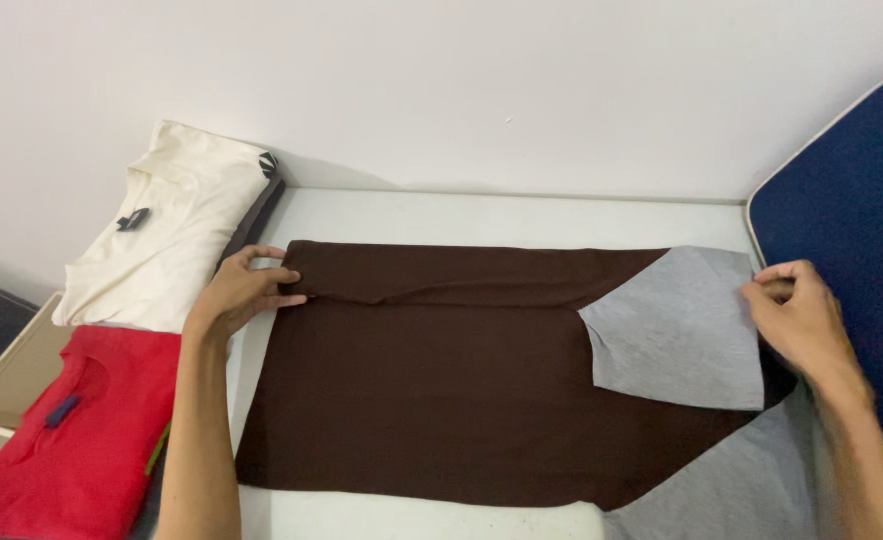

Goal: The person folds a brown t-shirt with grey sleeves on a white table. They fold the sleeves inward, fold the shirt in half lengthwise, and then fold it into a compact square. The folded shirt is placed on a stack of other folded clothes. The person then reaches into a blue suitcase and pulls out a blue t-shirt.

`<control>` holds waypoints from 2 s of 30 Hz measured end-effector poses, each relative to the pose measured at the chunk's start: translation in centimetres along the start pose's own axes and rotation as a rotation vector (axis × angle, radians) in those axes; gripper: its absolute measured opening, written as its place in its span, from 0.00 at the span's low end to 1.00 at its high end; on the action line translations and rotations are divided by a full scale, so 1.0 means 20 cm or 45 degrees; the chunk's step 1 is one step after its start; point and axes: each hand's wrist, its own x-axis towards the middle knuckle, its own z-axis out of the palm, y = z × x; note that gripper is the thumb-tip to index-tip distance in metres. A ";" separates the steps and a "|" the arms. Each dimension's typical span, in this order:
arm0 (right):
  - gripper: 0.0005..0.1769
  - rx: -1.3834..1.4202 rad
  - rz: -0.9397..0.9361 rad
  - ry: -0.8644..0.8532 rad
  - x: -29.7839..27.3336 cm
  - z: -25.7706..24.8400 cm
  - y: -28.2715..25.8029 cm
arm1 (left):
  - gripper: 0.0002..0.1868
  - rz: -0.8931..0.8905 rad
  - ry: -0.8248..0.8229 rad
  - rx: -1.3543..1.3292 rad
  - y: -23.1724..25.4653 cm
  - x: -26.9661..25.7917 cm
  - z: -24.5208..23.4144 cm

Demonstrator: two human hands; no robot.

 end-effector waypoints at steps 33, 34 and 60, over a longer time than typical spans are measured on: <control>0.31 0.449 0.292 -0.289 0.05 -0.04 0.06 | 0.26 -0.044 -0.102 -0.094 0.09 -0.12 -0.06; 0.30 0.407 0.284 -0.300 0.05 -0.04 0.06 | 0.26 -0.065 -0.129 -0.053 0.09 -0.12 -0.06; 0.38 0.909 0.164 -0.193 0.00 0.05 -0.11 | 0.33 0.247 -0.172 0.034 0.00 0.00 0.04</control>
